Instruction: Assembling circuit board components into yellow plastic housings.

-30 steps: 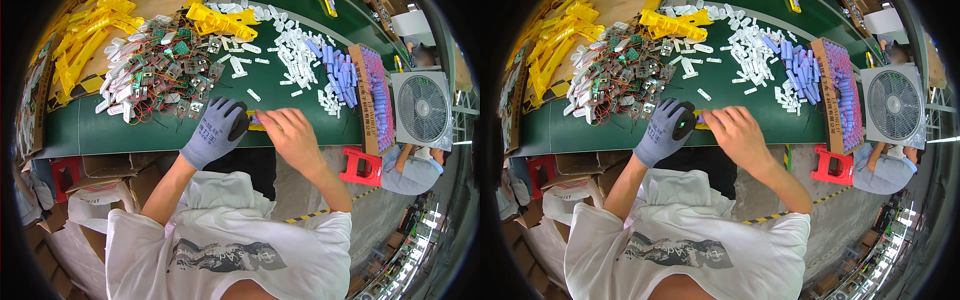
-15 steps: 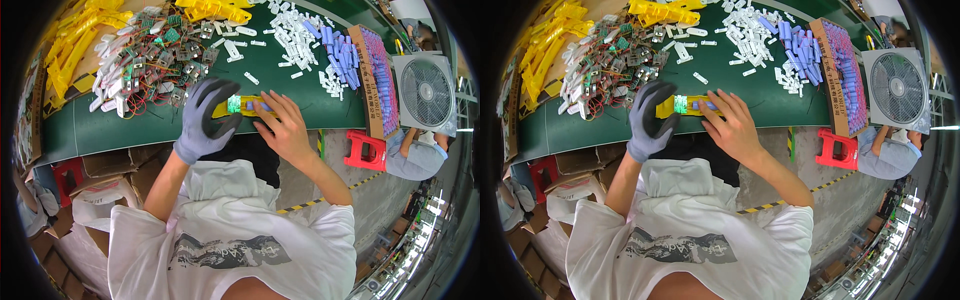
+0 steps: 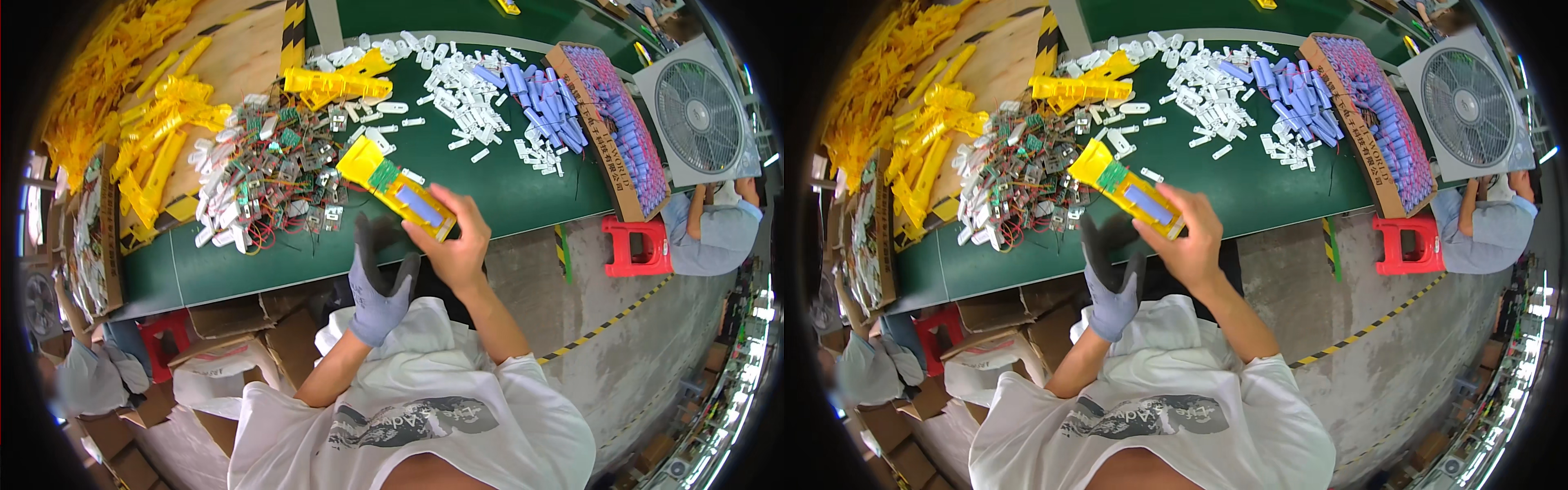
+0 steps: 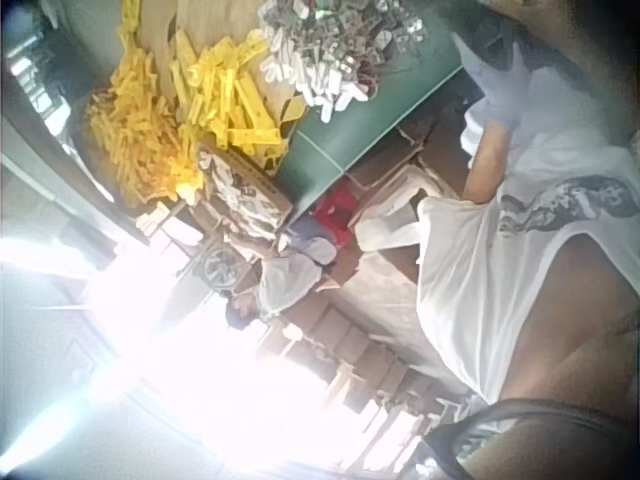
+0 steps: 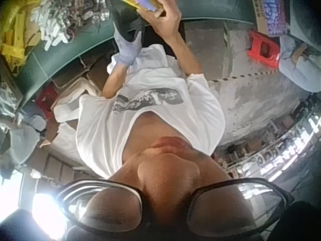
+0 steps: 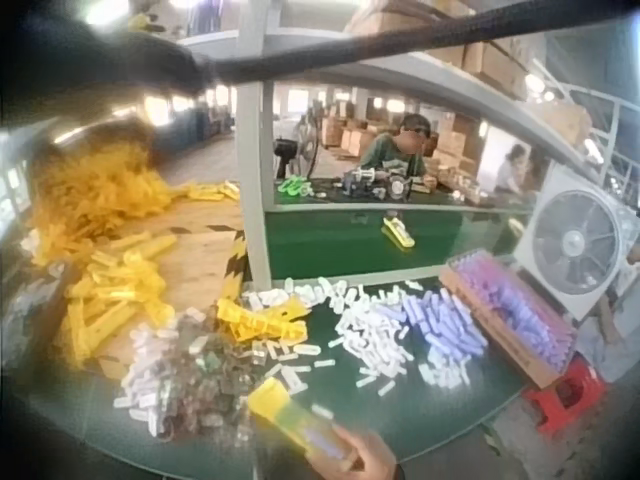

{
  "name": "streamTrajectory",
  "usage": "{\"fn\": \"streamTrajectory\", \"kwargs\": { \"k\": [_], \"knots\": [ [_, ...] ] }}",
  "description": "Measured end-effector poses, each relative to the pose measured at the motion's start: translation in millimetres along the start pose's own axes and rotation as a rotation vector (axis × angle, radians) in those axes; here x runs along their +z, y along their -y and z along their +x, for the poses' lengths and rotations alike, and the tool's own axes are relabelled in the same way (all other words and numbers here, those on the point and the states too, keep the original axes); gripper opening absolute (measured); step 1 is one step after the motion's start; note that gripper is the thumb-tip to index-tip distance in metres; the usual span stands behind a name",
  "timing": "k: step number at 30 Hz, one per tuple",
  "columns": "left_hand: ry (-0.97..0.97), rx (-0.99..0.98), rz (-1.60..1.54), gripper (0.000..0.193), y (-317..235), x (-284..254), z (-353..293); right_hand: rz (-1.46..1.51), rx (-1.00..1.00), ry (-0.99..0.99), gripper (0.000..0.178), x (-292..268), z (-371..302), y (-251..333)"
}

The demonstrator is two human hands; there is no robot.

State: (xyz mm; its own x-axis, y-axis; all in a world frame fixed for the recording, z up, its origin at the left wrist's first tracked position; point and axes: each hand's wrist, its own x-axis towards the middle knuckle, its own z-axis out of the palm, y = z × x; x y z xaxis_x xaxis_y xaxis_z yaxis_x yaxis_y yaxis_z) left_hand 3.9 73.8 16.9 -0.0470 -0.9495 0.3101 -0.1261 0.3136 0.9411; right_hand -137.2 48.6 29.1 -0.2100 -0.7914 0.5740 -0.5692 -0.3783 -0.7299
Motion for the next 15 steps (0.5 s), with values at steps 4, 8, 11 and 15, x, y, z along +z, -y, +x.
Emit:
{"fn": "streamTrajectory", "kwargs": {
  "k": [4, 8, 11, 15],
  "knots": [
    [-0.114, -0.118, -0.312, 0.076, -21, 7, 40, -0.013, -0.054, -0.039, 0.049, 9, -14, 17],
    [0.040, -0.278, -0.177, 0.065, 0, 3, 55, 0.020, 0.051, 0.079, 0.048, 4, -18, 33],
    [0.032, -0.395, -0.406, 0.057, 17, 2, 56, 0.418, 0.311, 0.514, 0.043, -28, 2, 20],
    [0.104, -0.549, -0.586, 0.050, 10, 1, 60, 0.141, 0.147, 0.345, 0.024, -27, 79, -10]
  ]
}}
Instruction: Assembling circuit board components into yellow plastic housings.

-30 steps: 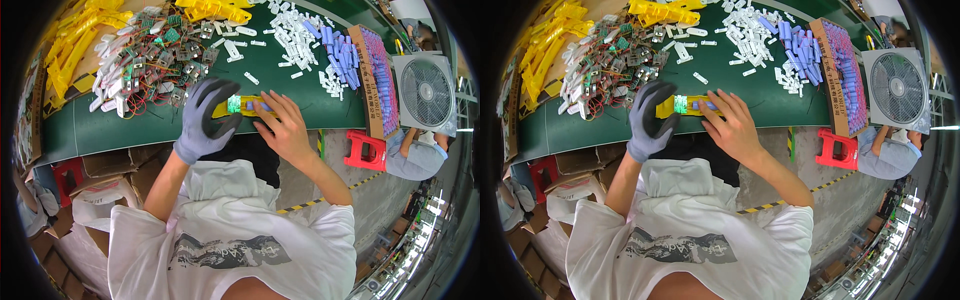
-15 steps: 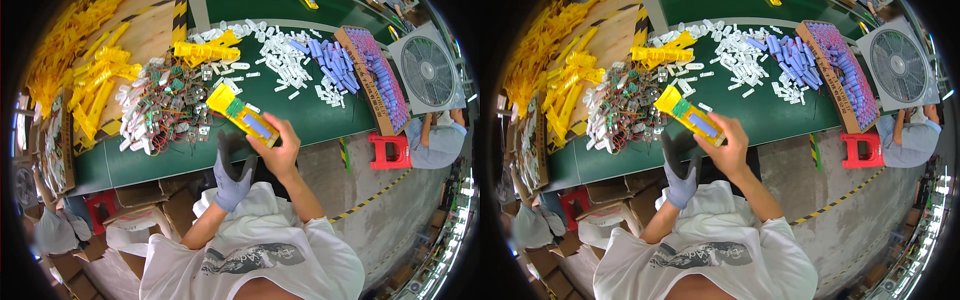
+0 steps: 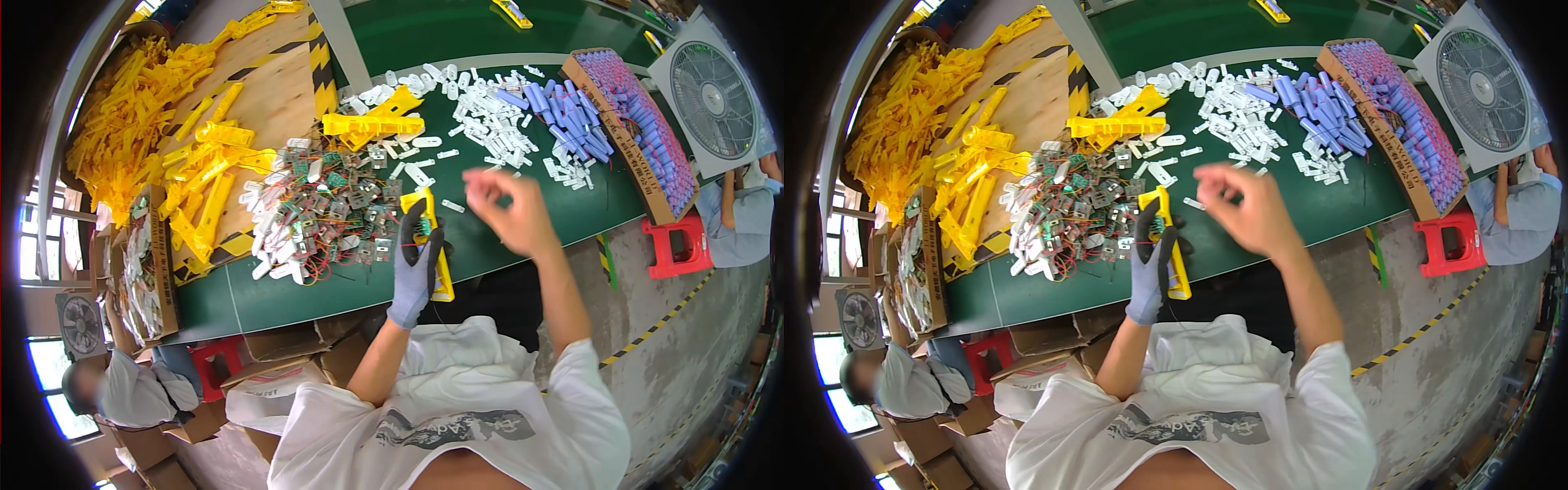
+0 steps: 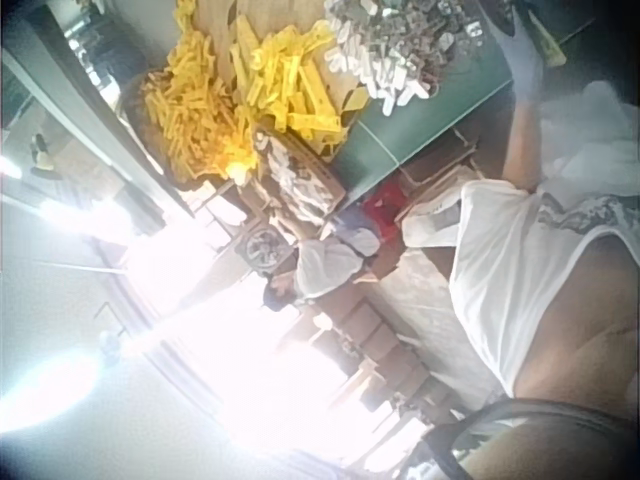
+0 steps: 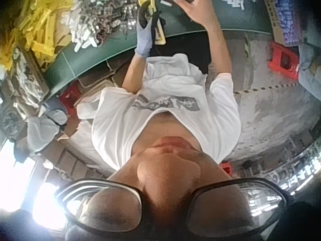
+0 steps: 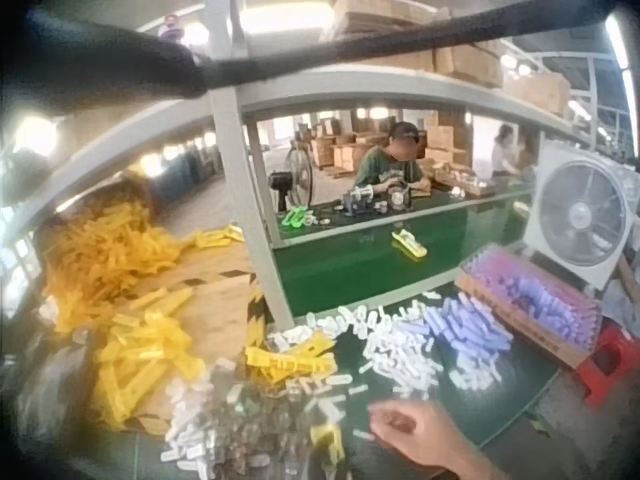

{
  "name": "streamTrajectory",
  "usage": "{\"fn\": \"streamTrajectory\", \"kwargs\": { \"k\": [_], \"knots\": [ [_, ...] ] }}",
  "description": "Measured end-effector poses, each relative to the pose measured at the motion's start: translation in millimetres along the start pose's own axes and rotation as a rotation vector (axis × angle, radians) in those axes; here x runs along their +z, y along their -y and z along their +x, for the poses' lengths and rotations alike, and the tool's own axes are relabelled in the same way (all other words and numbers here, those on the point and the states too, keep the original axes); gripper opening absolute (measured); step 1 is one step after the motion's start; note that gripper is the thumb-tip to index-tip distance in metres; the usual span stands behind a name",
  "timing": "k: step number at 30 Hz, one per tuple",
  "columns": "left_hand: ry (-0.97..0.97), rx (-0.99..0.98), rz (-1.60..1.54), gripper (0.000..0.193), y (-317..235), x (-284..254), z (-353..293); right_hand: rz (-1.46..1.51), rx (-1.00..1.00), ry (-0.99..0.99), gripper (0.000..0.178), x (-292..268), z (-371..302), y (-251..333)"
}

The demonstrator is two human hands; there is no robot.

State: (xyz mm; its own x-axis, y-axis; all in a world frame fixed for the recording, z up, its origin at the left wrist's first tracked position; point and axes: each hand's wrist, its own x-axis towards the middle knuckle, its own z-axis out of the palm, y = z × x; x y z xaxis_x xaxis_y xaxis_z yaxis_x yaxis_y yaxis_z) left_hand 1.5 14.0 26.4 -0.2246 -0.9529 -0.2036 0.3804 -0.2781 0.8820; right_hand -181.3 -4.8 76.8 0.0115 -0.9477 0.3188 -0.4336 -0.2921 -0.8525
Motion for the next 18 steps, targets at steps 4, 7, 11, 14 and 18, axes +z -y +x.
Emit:
{"fn": "streamTrajectory", "kwargs": {
  "k": [4, 7, 11, 14, 18],
  "knots": [
    [0.044, -0.045, 0.054, 0.041, -4, -5, 0, -0.422, 0.056, 0.173, 0.032, 9, 83, -25],
    [0.023, -0.061, 0.012, 0.040, -5, -3, 1, -0.692, -0.078, 0.228, 0.028, 23, 111, -56],
    [0.007, -0.050, 0.002, 0.036, 1, 2, 3, -0.657, -0.147, 0.285, 0.018, 27, 114, -70],
    [0.018, -0.034, 0.115, 0.036, -1, 4, 1, -0.573, -0.179, 0.172, 0.016, 25, 102, -67],
    [0.037, -0.040, 0.112, 0.038, -2, 0, -2, 0.036, 0.050, 0.007, 0.020, 16, 49, -33]
  ]
}}
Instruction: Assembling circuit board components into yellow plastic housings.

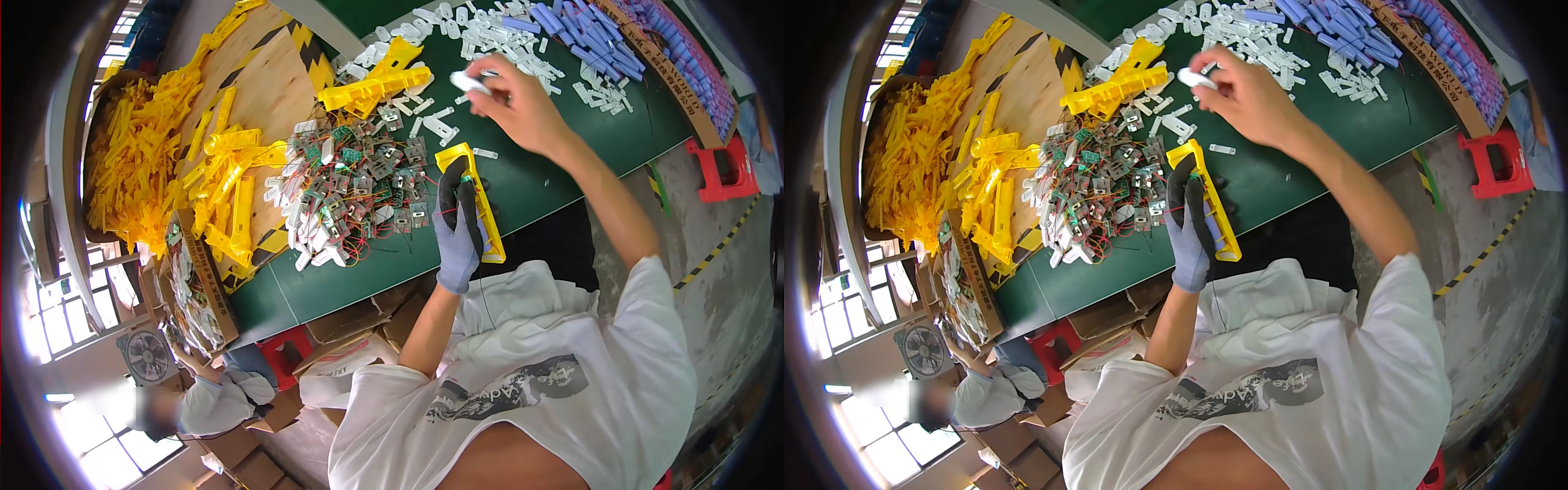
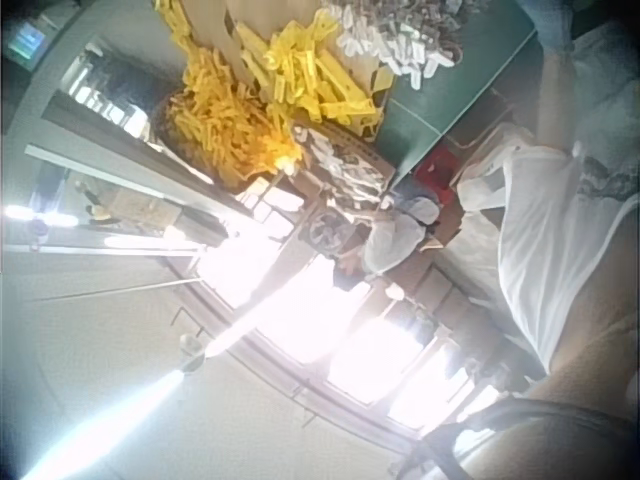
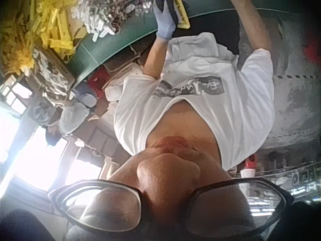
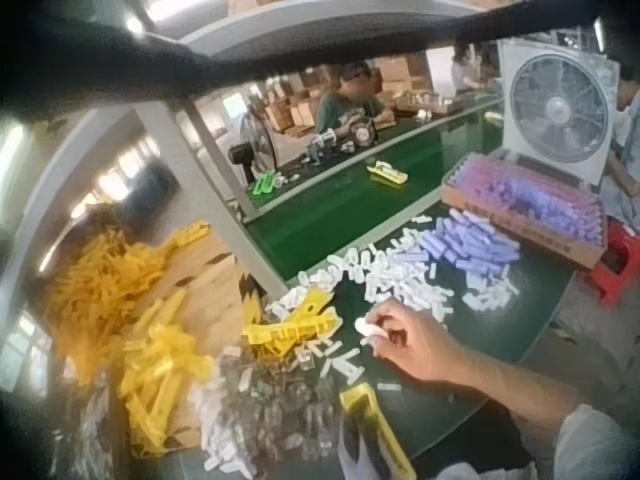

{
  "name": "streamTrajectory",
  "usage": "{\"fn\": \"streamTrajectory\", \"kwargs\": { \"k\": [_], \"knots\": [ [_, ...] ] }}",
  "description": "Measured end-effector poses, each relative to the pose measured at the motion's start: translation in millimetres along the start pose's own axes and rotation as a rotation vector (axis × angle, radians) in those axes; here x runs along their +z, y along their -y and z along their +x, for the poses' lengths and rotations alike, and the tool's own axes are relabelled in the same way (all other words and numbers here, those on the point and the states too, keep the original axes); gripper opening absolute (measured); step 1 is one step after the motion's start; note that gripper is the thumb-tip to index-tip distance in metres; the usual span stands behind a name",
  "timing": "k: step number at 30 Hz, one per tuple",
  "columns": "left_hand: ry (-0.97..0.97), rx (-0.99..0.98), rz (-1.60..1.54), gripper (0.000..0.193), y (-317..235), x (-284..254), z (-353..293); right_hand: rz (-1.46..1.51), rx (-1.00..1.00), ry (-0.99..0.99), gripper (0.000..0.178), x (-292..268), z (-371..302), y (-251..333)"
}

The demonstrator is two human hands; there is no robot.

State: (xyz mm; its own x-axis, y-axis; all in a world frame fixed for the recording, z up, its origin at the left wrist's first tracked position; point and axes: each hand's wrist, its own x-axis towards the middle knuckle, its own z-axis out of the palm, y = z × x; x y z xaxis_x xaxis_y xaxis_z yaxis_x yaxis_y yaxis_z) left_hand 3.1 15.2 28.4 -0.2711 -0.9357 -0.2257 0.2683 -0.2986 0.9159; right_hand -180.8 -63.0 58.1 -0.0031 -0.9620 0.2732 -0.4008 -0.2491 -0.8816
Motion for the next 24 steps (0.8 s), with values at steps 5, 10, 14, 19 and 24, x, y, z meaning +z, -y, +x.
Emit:
{"fn": "streamTrajectory", "kwargs": {
  "k": [5, 10, 14, 19, 24],
  "knots": [
    [-0.007, -0.013, 0.147, 0.039, 3, 3, 6, 0.586, 0.128, -0.187, 0.018, 13, -85, 7],
    [-0.002, 0.316, 0.469, 0.044, -1, 14, 2, 0.473, 0.397, 0.010, 0.013, 20, -120, 12],
    [-0.012, 0.292, 0.474, 0.042, 2, 16, 3, 0.517, 0.298, -0.274, 0.009, 40, -114, 6],
    [-0.039, 0.266, 0.447, 0.042, 10, 14, 3, 0.542, 0.365, -0.118, 0.012, 31, -116, 4],
    [-0.005, 0.244, 0.475, 0.040, 5, 15, 1, 0.782, 0.490, 0.023, 0.012, 17, -119, 5]
  ]
}}
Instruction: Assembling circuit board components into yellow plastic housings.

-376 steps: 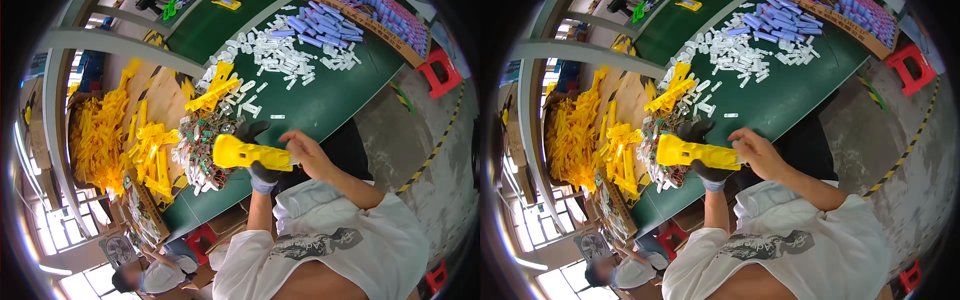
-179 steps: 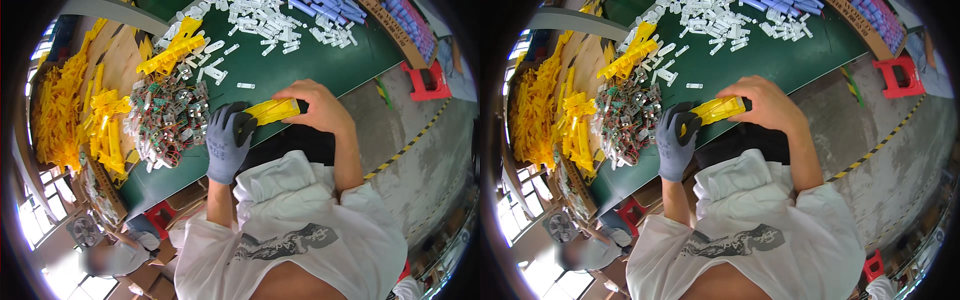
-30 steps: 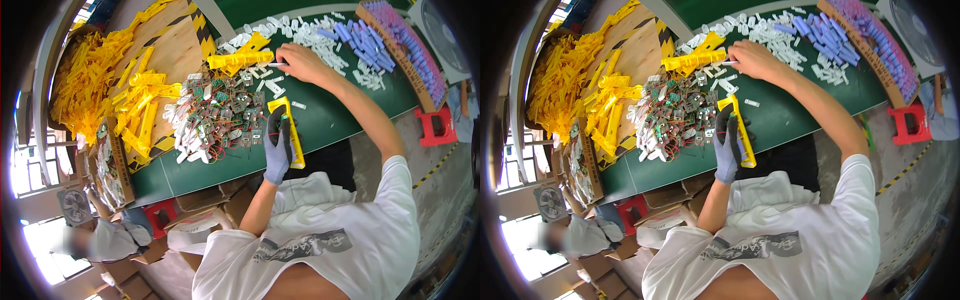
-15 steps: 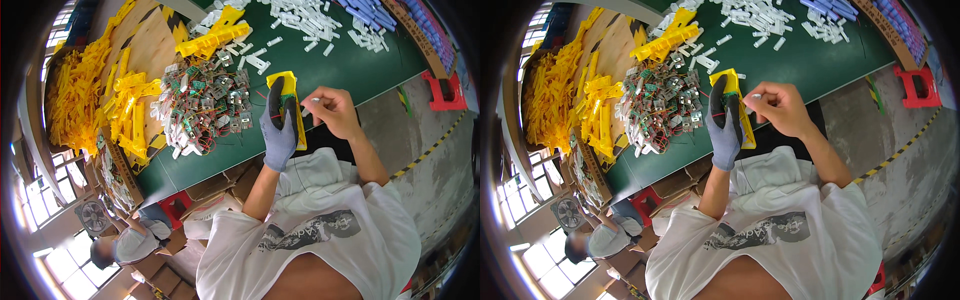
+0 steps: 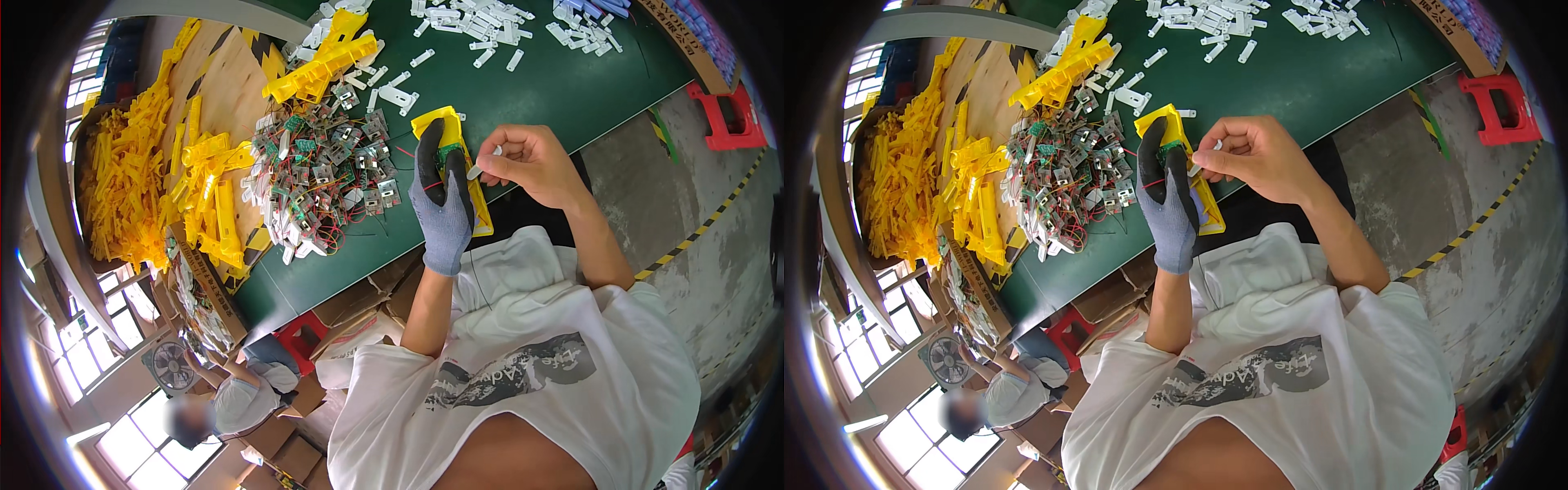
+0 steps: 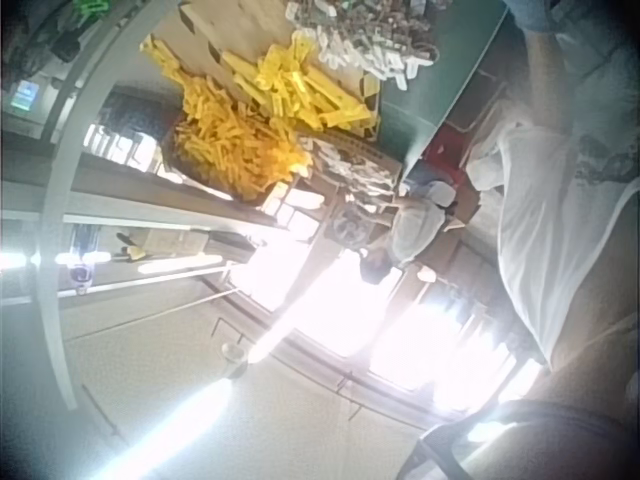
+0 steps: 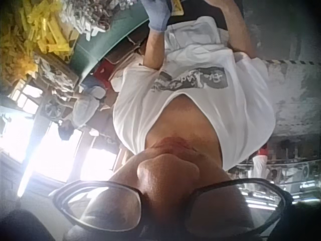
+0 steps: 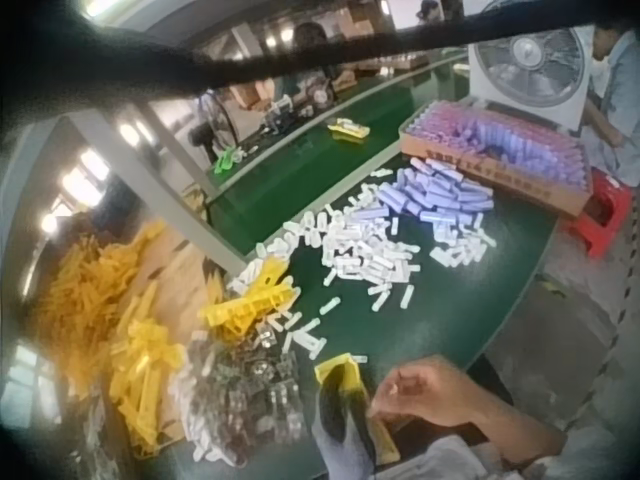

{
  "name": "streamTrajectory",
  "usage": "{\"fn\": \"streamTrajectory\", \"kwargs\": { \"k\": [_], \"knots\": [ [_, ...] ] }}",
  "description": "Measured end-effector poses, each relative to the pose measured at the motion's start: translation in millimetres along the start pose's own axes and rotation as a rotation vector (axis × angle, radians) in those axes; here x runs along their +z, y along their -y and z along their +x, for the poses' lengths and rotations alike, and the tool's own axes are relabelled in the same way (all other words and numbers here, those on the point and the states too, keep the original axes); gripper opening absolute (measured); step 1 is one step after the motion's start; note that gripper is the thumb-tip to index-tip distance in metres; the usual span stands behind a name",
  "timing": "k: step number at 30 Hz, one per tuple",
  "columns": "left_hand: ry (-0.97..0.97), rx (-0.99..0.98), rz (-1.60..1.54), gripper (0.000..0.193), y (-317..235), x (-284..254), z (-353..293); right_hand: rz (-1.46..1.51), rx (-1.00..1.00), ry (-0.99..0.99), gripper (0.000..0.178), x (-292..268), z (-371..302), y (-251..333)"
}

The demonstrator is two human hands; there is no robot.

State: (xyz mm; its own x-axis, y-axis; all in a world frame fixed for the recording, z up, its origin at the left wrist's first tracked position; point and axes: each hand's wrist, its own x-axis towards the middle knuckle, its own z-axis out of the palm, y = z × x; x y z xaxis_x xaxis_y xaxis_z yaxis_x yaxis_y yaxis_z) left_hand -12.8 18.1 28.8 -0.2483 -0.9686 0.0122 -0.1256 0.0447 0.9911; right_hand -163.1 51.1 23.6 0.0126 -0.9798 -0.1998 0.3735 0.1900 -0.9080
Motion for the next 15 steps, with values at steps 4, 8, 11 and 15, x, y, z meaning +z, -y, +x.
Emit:
{"fn": "streamTrajectory", "kwargs": {
  "k": [4, 8, 11, 15],
  "knots": [
    [-0.017, 0.047, 0.044, 0.039, 0, 0, -1, -0.221, 0.022, -0.012, 0.014, -2, 1, 6],
    [-0.026, 0.095, 0.076, 0.038, 3, 3, -2, -0.400, -0.107, -0.053, 0.026, 7, 1, 5],
    [-0.042, 0.067, -0.004, 0.034, 9, 2, -3, -0.358, -0.186, -0.100, 0.031, 15, 2, -1],
    [-0.131, 0.012, -0.102, 0.027, 10, 3, -3, -0.383, -0.166, -0.097, 0.036, 15, 4, -4]
  ]
}}
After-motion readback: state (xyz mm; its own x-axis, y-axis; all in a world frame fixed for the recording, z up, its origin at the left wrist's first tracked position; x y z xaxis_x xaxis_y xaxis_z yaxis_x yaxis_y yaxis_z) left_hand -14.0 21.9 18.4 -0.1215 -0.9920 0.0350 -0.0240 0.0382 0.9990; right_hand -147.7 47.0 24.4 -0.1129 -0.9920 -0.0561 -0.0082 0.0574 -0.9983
